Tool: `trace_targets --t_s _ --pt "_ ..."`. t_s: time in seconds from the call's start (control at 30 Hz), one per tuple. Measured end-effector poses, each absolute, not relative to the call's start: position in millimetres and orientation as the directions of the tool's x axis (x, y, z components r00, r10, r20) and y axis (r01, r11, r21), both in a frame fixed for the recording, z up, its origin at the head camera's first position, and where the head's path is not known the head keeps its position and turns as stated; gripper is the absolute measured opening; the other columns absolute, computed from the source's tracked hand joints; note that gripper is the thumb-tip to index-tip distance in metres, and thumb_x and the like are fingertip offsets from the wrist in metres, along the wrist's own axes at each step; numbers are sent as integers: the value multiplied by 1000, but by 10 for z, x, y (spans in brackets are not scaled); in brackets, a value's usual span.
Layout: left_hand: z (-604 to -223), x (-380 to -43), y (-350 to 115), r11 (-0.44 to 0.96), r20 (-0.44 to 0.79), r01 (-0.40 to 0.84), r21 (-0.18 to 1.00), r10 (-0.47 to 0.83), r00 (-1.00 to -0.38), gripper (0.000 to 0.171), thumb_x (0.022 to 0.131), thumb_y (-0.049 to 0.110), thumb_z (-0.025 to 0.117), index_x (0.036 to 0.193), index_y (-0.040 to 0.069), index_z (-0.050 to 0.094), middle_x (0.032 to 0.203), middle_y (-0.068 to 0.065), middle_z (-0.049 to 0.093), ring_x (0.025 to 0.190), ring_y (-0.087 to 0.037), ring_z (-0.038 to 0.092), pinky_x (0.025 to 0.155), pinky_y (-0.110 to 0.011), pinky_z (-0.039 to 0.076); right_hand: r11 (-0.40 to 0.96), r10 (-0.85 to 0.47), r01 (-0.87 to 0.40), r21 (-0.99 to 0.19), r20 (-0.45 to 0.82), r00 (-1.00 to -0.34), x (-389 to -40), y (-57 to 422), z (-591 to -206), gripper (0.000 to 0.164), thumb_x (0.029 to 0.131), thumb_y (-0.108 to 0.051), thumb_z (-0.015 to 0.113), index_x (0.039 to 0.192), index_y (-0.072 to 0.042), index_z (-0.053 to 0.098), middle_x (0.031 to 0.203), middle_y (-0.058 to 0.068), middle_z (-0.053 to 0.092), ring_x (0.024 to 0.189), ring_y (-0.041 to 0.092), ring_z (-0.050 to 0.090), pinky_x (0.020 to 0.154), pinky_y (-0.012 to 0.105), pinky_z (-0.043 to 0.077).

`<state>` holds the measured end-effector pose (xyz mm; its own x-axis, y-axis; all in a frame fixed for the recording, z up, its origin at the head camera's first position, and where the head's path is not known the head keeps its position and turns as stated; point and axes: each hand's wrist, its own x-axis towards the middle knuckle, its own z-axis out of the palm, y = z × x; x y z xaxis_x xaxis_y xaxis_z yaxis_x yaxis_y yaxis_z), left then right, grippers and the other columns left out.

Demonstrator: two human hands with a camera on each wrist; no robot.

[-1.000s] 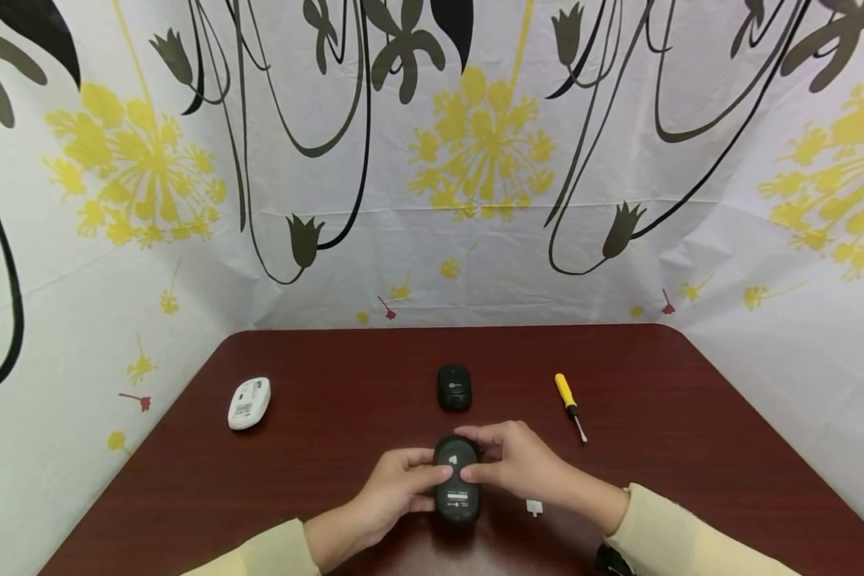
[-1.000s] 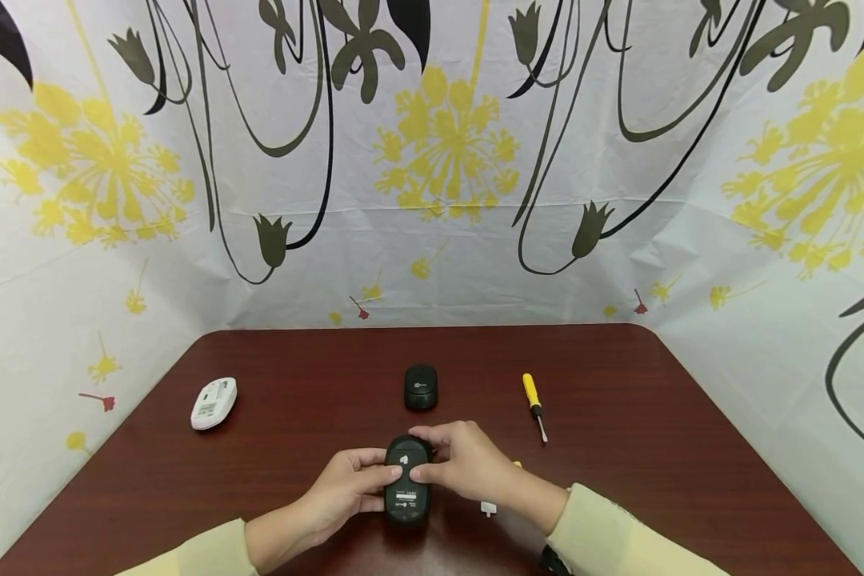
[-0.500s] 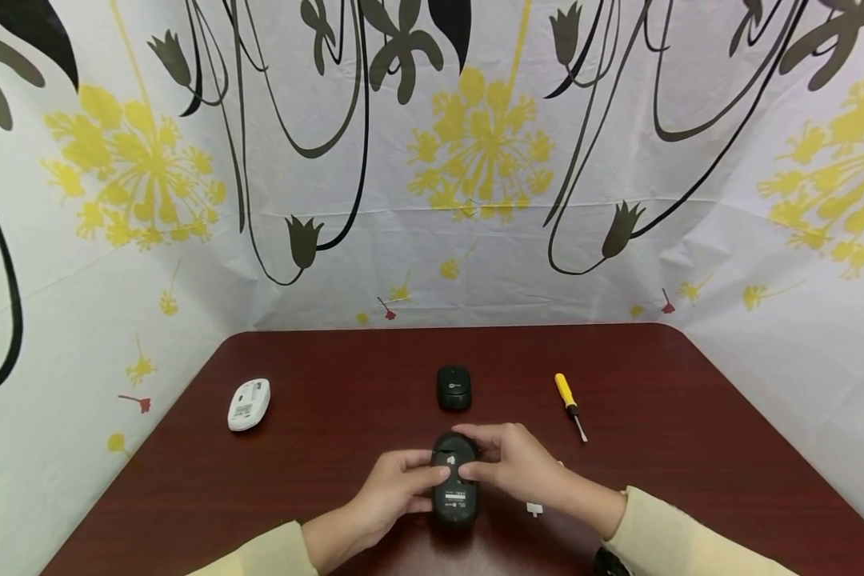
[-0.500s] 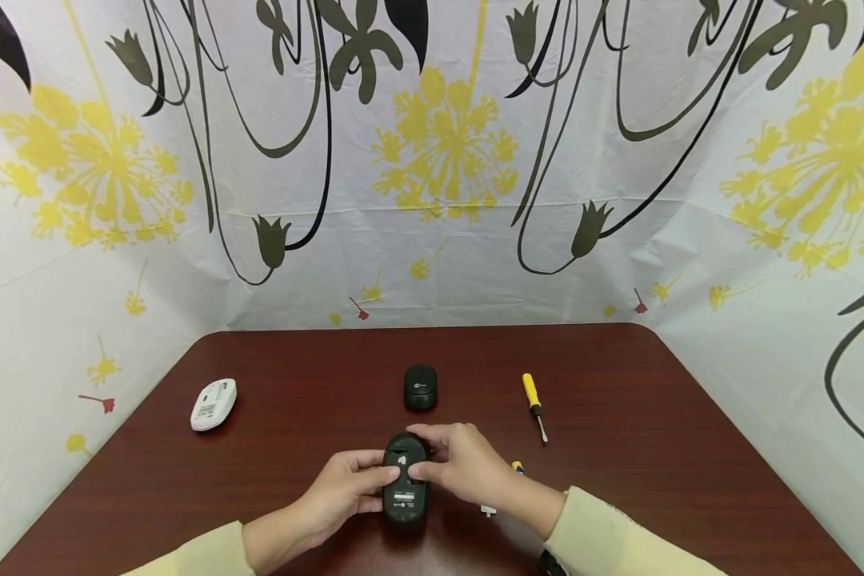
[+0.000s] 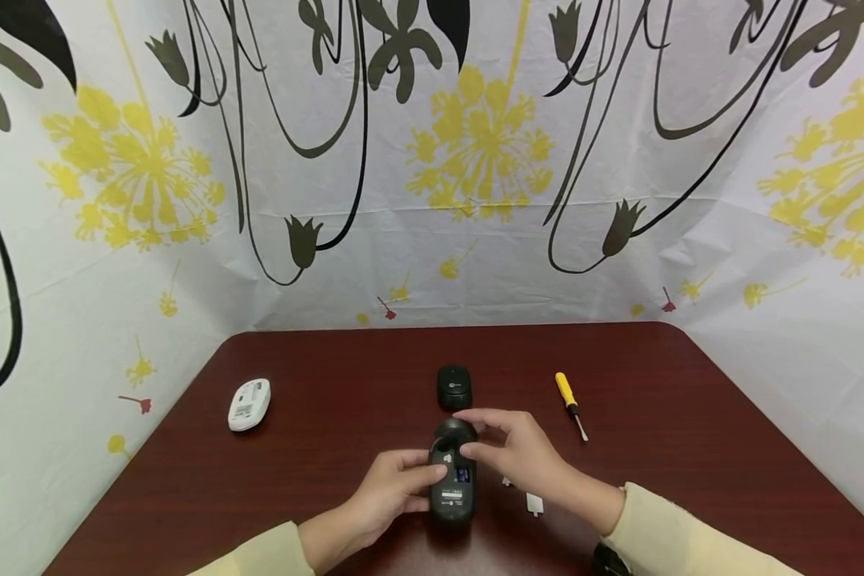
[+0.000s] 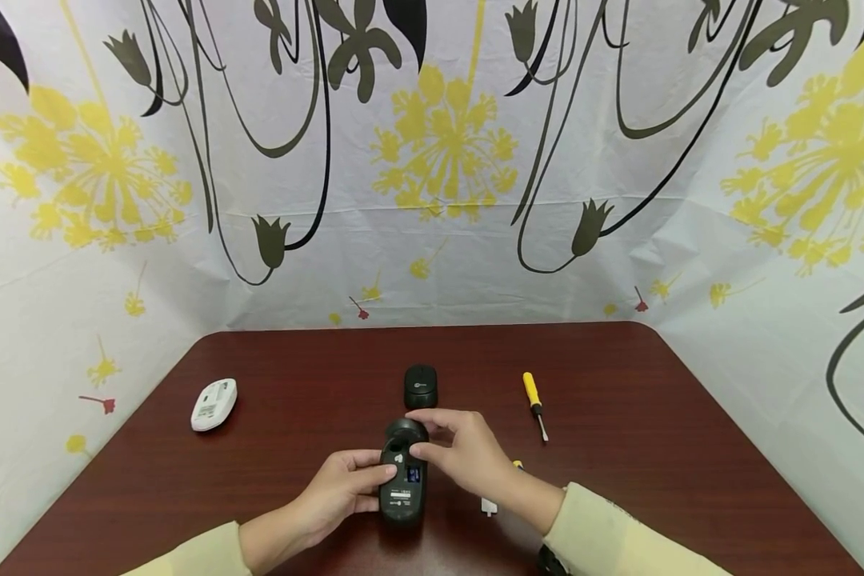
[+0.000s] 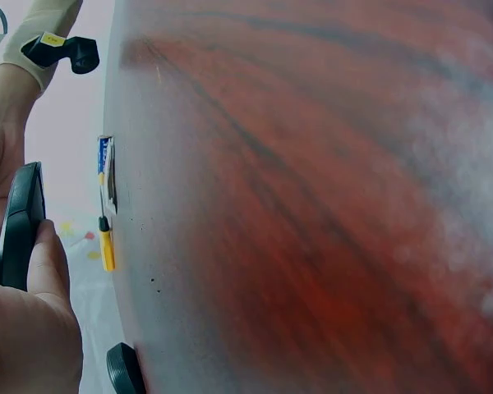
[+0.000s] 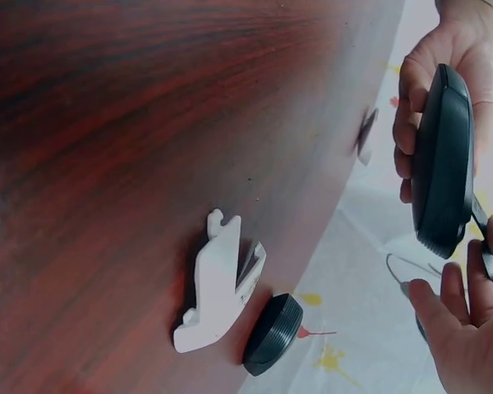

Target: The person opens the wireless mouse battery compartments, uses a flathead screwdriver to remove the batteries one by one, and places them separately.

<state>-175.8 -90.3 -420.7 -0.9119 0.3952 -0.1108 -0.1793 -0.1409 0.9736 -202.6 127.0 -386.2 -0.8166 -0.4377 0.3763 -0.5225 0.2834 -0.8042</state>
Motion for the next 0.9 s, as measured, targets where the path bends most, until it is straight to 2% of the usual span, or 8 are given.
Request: trace_targets --t_s 0.1,0.27,0.37,0.57,0.73,0.9 --pt "-4201 -1761 -907 -139 -111 -179 974 395 -912 41 93 15 66 122 -12 59 108 -19 68 93 -25 68 77 -38 58 303 -417 -478 -825 336 -844 -2042 1284 -3833 34 84 -14 77 117 -9 69 86 -4 69 87 15 64 83 35 54" --pt "-4204 -1758 -913 -134 -121 -185 974 386 -915 41 93 14 65 123 -13 58 108 -18 68 92 -25 68 76 -38 58 249 -383 -348 -904 238 -892 -2119 1336 -3789 35 85 -12 76 118 -5 67 85 5 68 85 24 64 72 29 54" --pt "-4211 -1762 -923 -125 -131 -190 974 375 -918 41 93 13 65 124 -13 57 108 -18 68 92 -25 68 75 -38 58 224 -368 -273 -935 179 -913 -2183 1395 -3750 36 87 -14 74 120 -3 65 88 9 67 87 26 63 76 33 54" --pt "-4223 -1766 -946 -128 -135 -190 973 354 -926 41 92 13 66 123 -13 57 107 -18 68 89 -24 68 74 -38 58 114 -431 -152 -982 89 -898 -2351 1559 -3688 40 91 -10 69 125 6 56 95 16 68 91 34 67 84 51 53" --pt "-4232 -1765 -970 -136 -138 -198 971 361 -922 42 92 12 66 124 -13 57 107 -18 68 91 -26 68 75 -39 58 102 -466 -106 -989 47 -884 -2486 1668 -3704 40 93 -3 64 128 11 51 98 17 68 90 27 68 84 50 53" --pt "-4233 -1764 -984 -128 -148 -208 970 368 -918 42 92 13 66 125 -12 57 108 -18 68 92 -26 68 76 -38 58 132 -460 -57 -990 -10 -888 -2617 1726 -3782 39 93 2 61 129 12 51 97 15 67 90 26 68 83 46 55"
